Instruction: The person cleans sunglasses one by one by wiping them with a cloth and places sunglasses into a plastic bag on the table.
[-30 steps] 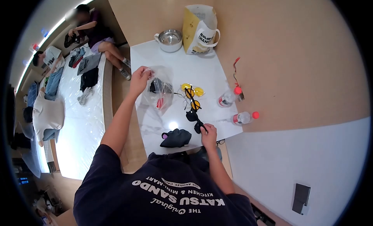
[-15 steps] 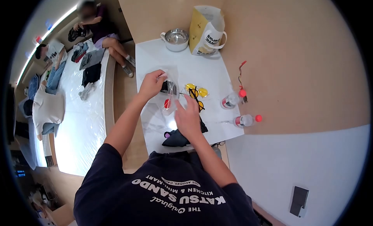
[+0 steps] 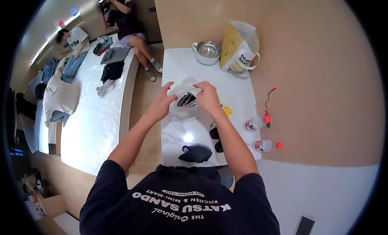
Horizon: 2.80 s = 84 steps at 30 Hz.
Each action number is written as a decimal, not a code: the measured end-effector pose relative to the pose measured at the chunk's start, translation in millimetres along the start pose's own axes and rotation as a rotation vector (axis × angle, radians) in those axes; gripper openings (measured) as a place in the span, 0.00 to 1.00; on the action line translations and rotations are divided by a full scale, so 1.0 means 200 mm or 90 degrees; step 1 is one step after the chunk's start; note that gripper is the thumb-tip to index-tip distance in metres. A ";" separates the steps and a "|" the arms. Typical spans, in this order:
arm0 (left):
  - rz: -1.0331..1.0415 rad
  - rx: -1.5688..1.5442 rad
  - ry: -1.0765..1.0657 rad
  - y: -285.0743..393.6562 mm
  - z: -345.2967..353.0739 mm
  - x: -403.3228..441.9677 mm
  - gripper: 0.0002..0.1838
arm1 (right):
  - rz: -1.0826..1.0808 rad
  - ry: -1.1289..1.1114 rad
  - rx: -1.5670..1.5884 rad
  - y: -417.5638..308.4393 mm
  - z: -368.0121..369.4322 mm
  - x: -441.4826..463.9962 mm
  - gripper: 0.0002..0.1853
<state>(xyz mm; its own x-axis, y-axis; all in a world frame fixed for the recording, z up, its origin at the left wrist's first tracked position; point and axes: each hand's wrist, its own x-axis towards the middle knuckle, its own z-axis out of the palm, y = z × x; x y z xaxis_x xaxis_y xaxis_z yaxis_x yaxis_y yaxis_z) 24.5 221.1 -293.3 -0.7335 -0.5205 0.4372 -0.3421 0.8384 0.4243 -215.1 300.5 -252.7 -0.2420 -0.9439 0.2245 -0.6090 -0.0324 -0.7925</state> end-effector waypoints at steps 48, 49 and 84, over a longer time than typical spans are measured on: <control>-0.077 0.017 0.102 0.27 0.06 0.03 0.27 | -0.038 0.063 -0.086 -0.05 0.02 -0.24 0.38; -0.064 0.029 0.106 0.30 0.06 0.01 0.26 | -0.014 0.081 -0.051 -0.07 -0.01 -0.28 0.37; -0.215 -0.325 -0.025 0.65 0.55 -0.53 0.27 | 0.320 0.142 -0.179 0.49 0.11 -1.49 0.13</control>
<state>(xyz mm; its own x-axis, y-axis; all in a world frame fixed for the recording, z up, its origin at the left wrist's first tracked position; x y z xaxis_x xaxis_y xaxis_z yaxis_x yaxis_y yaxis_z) -6.4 402.0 -371.5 -0.6586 -0.7289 0.1870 -0.2420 0.4405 0.8645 -186.7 570.8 -409.7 -0.6846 -0.7289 -0.0008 -0.5476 0.5151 -0.6594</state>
